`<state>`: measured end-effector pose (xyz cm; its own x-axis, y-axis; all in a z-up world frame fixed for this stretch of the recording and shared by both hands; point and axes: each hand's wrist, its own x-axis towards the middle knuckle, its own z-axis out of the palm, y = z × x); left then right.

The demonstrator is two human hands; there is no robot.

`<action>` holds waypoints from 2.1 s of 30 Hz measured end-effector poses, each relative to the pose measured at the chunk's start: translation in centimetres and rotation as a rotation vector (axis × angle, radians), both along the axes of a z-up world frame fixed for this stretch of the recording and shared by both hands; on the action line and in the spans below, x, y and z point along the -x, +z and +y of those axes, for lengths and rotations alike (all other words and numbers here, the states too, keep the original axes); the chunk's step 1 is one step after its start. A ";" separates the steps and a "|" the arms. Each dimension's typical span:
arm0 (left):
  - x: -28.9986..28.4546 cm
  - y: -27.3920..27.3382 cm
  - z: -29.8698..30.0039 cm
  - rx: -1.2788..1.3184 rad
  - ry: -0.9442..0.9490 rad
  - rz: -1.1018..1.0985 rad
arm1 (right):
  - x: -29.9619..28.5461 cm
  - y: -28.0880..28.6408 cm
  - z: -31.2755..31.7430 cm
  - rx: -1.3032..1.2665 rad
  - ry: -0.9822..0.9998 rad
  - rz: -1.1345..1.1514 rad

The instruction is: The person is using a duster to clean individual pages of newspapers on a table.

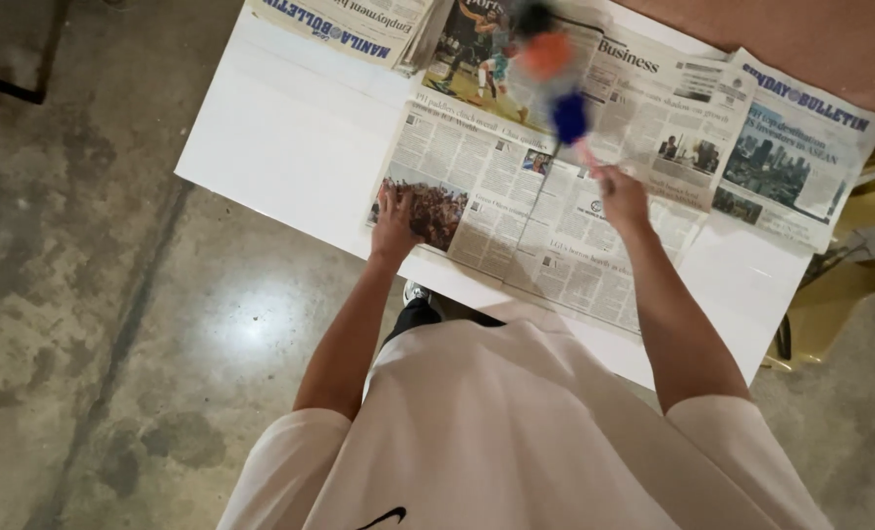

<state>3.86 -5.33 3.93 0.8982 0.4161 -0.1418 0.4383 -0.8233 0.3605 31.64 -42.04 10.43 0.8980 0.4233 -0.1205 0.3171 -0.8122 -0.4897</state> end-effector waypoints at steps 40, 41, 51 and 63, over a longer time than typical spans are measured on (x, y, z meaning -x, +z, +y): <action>-8.2 2.8 -11.2 -0.060 -0.708 0.265 | 12.2 6.0 -5.3 0.027 -0.458 -0.035; -8.3 2.9 -11.2 -0.071 -0.703 0.249 | 13.4 5.3 -5.5 0.091 -0.335 0.020; -7.7 3.9 -10.6 -0.035 -0.753 0.267 | 21.4 3.7 -6.7 0.056 -0.565 0.086; -7.9 3.2 -9.7 -0.071 -0.800 0.289 | 32.8 -0.5 -8.5 -0.093 -0.789 0.036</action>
